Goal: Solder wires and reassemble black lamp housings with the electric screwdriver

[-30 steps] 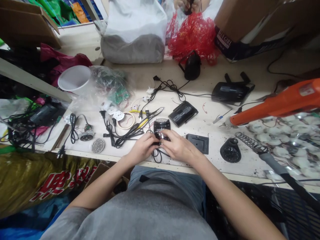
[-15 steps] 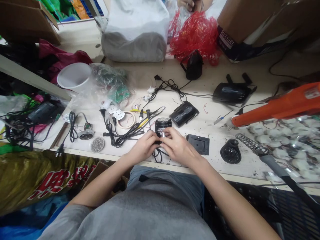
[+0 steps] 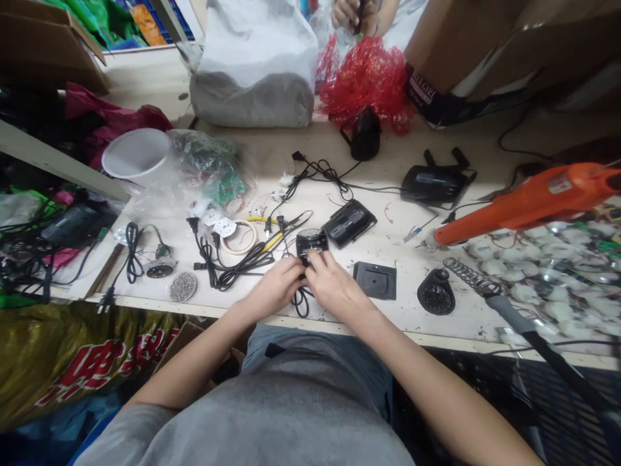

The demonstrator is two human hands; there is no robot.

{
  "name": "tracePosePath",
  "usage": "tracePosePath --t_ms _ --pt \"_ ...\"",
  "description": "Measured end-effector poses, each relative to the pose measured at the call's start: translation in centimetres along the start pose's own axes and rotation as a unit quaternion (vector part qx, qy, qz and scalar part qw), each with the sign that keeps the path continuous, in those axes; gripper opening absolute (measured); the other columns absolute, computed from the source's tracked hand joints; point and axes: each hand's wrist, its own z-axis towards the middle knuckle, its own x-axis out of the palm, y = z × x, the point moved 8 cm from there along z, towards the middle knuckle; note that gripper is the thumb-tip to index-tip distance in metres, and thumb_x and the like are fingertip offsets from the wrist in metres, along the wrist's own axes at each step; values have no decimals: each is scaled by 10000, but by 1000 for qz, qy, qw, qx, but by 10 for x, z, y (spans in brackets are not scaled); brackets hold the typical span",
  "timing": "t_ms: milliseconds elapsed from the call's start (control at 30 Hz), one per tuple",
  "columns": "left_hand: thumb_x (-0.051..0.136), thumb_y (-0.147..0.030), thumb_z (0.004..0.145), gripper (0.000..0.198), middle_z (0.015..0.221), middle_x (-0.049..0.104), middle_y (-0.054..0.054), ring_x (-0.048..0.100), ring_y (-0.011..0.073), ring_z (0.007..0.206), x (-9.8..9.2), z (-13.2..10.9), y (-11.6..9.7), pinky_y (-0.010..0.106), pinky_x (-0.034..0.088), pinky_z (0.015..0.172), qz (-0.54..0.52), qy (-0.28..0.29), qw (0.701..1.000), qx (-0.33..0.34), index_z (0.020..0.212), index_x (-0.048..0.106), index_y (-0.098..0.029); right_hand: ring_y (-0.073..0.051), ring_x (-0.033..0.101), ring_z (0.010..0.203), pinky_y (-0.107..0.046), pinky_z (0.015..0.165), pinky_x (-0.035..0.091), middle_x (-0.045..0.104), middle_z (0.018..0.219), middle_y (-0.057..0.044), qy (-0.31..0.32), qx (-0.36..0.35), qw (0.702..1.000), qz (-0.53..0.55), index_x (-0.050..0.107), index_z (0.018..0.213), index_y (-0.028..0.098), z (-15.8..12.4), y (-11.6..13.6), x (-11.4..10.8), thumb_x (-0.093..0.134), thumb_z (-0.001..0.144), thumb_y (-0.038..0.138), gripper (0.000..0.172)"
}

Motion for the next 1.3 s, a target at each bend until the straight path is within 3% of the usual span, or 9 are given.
tracePosePath --t_ms 200,300,400,500,633,833,1000,1167,1300 --pt "462 -131 973 160 1053 604 90 576 222 971 -6 -2 1 369 541 873 8 -5 1000 2 1045 601 -167 -278 638 1027 -446 860 606 631 1131 -178 -44 23 988 145 731 984 121 -3 -12 -26 519 976 225 236" --pt "466 -124 973 170 1070 608 99 574 224 984 -9 -4 1 374 540 885 6 -7 1000 3 1068 603 -159 -226 672 965 -415 858 601 676 1058 -99 -109 96 969 199 733 1046 200 -9 -55 -44 523 993 306 241" --pt "459 -111 970 187 1063 612 102 573 220 953 -10 -4 -2 372 542 869 19 0 1000 10 1065 614 -155 -303 640 1077 -531 974 541 651 1152 -141 -159 235 950 129 687 1226 205 -14 -110 -46 563 953 396 355" --pt "448 -103 972 213 1060 618 107 574 219 950 -11 -4 -5 369 544 864 32 -4 999 17 1078 628 -148 -427 498 1290 -628 1080 432 514 1358 -224 -101 322 937 86 579 1408 170 -10 -140 -21 646 866 494 635" --pt "458 -121 975 245 1091 621 109 593 216 977 -12 -7 -4 375 547 867 31 -27 999 26 1124 648 -162 -478 396 1365 -665 1118 366 416 1448 -232 -58 339 936 78 610 1377 187 -3 -142 5 643 850 563 649" --pt "549 -175 947 222 1101 614 110 598 224 1004 -20 -12 0 395 536 887 -3 -83 996 14 1154 627 -169 -533 396 1348 -772 1026 380 354 1495 -266 -60 328 939 86 548 1413 199 -10 -144 13 710 748 687 840" --pt "606 -271 931 220 1103 613 112 580 251 995 -24 -10 1 417 507 880 14 -83 996 -3 1131 637 -185 -499 392 1362 -732 1037 406 348 1502 -243 -74 310 944 81 535 1407 212 -14 -148 13 684 785 663 783" --pt "743 -392 840 656 1290 578 152 541 310 1171 -29 -10 5 463 456 1001 3 -90 996 -28 1404 487 -176 -486 454 1291 -713 1002 444 434 1421 -239 -84 340 933 82 573 1358 197 -21 -151 2 739 716 671 816" --pt "856 -561 679 1132 1508 447 209 470 382 1279 -30 -3 19 535 394 1064 36 -57 995 -79 1569 272 -177 -456 481 1307 -669 1069 424 481 1399 -214 -74 333 936 84 564 1362 198 -34 -145 -32 754 719 634 799"
